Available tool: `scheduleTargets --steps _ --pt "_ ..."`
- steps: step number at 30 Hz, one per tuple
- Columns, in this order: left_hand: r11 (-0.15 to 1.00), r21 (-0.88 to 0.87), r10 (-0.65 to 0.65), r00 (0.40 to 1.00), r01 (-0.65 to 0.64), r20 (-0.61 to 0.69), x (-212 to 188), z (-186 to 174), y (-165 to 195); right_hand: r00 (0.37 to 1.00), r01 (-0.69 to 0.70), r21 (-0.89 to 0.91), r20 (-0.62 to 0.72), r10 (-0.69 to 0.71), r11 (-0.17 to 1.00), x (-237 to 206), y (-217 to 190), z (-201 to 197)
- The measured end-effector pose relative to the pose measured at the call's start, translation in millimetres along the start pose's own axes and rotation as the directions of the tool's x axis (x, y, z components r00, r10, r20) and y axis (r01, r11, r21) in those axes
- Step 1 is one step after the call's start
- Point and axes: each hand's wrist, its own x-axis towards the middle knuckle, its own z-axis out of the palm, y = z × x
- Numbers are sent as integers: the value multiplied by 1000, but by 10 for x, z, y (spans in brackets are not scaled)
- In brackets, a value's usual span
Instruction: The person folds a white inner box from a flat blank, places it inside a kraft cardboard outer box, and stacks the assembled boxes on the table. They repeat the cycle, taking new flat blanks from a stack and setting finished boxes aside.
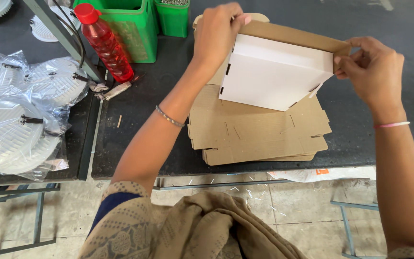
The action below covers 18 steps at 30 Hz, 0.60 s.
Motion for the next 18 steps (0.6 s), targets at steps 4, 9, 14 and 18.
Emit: scheduleTargets --steps 4,9,14,18 --pt "991 -53 118 992 -120 -44 -182 -141 91 986 100 -45 -127 -104 994 -133 -35 87" --pt "930 58 354 928 -362 112 -458 -342 94 938 206 -265 -220 -267 942 -431 -174 314" --pt "888 148 421 899 -435 118 -531 -309 27 951 139 -458 -184 -247 878 -501 -140 329" --pt "935 -30 356 931 -355 80 -465 -198 -19 917 -4 -38 -399 -12 999 -527 -13 465"
